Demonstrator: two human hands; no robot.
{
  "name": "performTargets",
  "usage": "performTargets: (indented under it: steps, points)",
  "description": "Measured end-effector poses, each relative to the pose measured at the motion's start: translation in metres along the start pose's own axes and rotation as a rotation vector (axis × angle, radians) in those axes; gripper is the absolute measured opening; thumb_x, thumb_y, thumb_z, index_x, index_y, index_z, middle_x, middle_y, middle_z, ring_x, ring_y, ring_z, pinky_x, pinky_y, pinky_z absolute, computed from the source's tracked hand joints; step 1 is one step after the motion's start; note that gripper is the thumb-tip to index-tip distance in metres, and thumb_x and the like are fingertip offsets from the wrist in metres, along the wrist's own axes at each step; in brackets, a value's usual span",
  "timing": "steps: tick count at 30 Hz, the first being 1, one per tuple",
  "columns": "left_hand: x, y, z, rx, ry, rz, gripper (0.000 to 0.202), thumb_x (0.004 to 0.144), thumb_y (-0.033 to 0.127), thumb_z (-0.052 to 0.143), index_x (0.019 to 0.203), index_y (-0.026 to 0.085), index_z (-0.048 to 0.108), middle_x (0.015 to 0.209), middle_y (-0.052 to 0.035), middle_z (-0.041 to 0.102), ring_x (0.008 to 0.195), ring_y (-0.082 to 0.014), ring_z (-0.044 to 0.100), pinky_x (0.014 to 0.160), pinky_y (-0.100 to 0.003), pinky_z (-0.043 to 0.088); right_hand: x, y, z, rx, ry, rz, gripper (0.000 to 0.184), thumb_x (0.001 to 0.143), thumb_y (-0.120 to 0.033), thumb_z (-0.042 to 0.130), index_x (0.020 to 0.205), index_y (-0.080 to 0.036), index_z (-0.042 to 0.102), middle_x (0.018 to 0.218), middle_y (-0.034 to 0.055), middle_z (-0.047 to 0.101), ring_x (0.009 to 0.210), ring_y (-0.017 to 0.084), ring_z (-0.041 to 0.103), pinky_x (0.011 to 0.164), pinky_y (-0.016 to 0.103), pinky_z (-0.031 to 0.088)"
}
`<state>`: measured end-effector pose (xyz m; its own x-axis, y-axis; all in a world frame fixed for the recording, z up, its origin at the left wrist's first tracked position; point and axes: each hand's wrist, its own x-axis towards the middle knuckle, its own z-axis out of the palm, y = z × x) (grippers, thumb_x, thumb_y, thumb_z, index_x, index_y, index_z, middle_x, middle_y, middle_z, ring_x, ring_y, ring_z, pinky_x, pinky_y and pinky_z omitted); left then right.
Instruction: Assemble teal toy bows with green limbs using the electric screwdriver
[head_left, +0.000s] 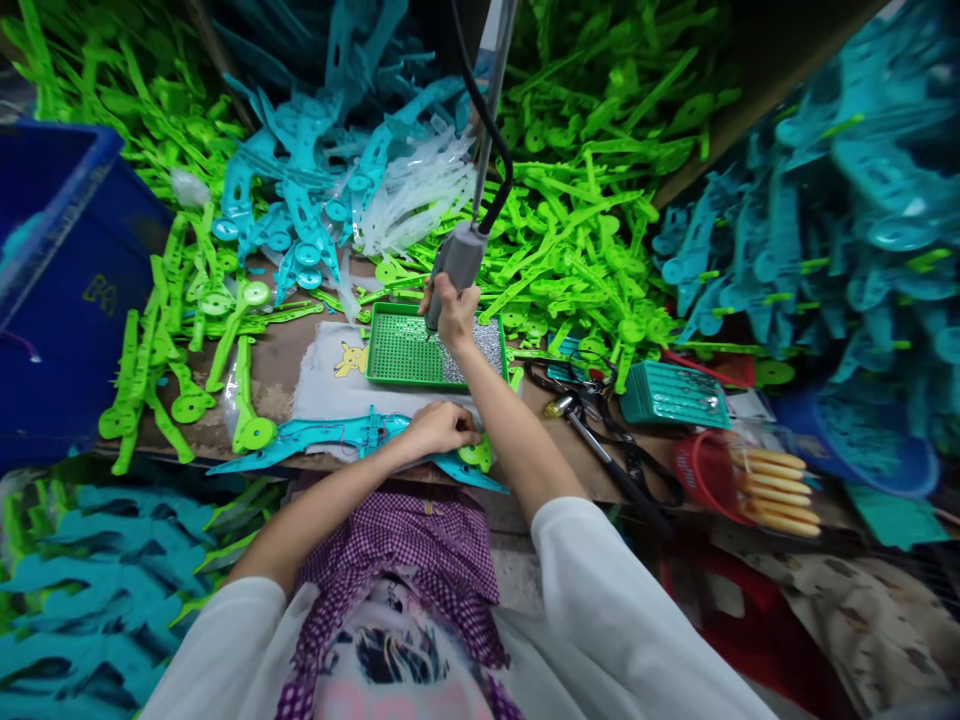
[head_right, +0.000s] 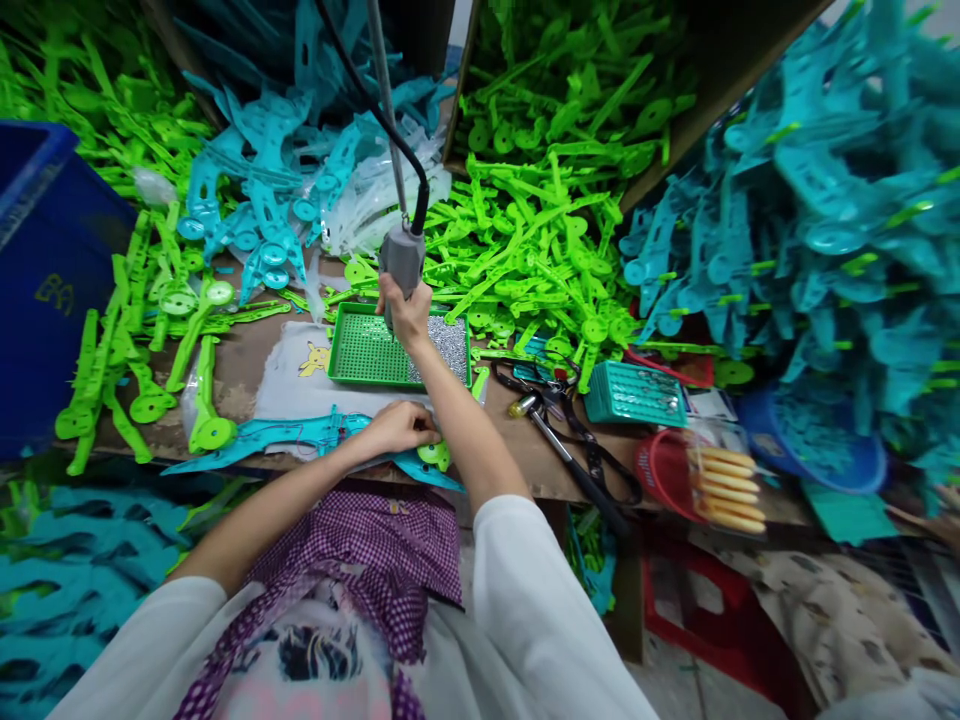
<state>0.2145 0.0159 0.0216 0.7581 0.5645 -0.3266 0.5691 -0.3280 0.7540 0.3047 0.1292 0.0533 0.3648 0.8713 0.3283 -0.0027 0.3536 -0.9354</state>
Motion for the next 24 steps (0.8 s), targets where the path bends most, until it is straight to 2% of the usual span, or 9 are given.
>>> performTargets:
  steps: [5,8,10,13,16,18,20,24]
  points:
    - [-0.002,-0.003,0.002,0.003,0.022,0.033,0.022,0.078,0.037,0.065,0.089,0.022,0.076,0.089,-0.0019,0.075,0.082,-0.0204,0.067,0.068,-0.025,0.045,0.002,-0.008,-0.001,-0.009,0.030,0.002,0.053,0.075,-0.071,0.050,0.086,-0.020,0.062,0.049,-0.0065,0.051,0.041,0.010,0.051,0.046,0.027,0.042]
    - [-0.001,-0.004,0.001,0.000,0.032,0.059,0.021,0.079,0.037,0.065,0.089,0.022,0.076,0.092,-0.0026,0.075,0.085,-0.0205,0.067,0.071,-0.026,0.045,0.007,-0.031,-0.009,0.000,0.073,-0.053,0.058,0.075,-0.074,0.048,0.094,-0.021,0.063,0.050,-0.0067,0.048,0.042,0.010,0.051,0.045,0.026,0.041]
    - [0.002,-0.004,0.000,-0.003,0.045,0.086,0.020,0.080,0.036,0.065,0.088,0.021,0.076,0.090,-0.0029,0.075,0.083,-0.0196,0.067,0.071,-0.026,0.045,0.001,-0.056,-0.022,0.020,0.137,-0.097,0.060,0.075,-0.077,0.045,0.095,-0.023,0.062,0.049,-0.0070,0.045,0.042,0.010,0.051,0.044,0.025,0.040]
    - [0.008,-0.006,-0.001,-0.020,0.056,0.116,0.018,0.081,0.034,0.065,0.087,0.020,0.075,0.089,-0.0038,0.075,0.081,-0.0179,0.066,0.071,-0.027,0.044,-0.033,-0.094,-0.053,0.058,0.209,-0.104,0.061,0.069,-0.082,0.045,0.087,-0.026,0.060,0.048,-0.0068,0.043,0.039,0.011,0.051,0.039,0.026,0.037]
    - [0.013,-0.008,-0.001,-0.055,0.023,0.112,0.019,0.081,0.035,0.066,0.089,0.021,0.076,0.089,-0.0043,0.075,0.081,-0.0173,0.066,0.072,-0.028,0.044,-0.093,-0.115,-0.081,0.073,0.188,0.000,0.061,0.062,-0.085,0.052,0.079,-0.026,0.059,0.046,-0.0061,0.046,0.035,0.013,0.048,0.034,0.027,0.036]
    - [0.015,-0.009,0.000,-0.073,-0.004,0.119,0.019,0.081,0.036,0.066,0.090,0.022,0.076,0.090,-0.0040,0.075,0.082,-0.0176,0.066,0.072,-0.028,0.044,-0.131,-0.115,-0.093,0.044,0.190,0.068,0.059,0.060,-0.082,0.057,0.077,-0.026,0.060,0.046,-0.0054,0.049,0.034,0.013,0.047,0.033,0.026,0.036]
    - [0.014,-0.009,0.001,-0.073,-0.011,0.122,0.019,0.081,0.037,0.065,0.090,0.024,0.076,0.092,-0.0036,0.076,0.083,-0.0180,0.067,0.072,-0.029,0.044,-0.156,-0.108,-0.098,0.006,0.222,0.091,0.059,0.058,-0.081,0.059,0.077,-0.026,0.060,0.046,-0.0048,0.049,0.035,0.014,0.048,0.034,0.027,0.037]
    - [0.012,-0.006,0.001,-0.047,0.019,0.105,0.018,0.081,0.037,0.064,0.088,0.025,0.075,0.093,-0.0028,0.076,0.085,-0.0185,0.067,0.072,-0.030,0.044,-0.168,-0.093,-0.102,-0.014,0.259,0.084,0.062,0.056,-0.084,0.055,0.076,-0.026,0.061,0.046,-0.0042,0.048,0.038,0.016,0.051,0.036,0.029,0.042]
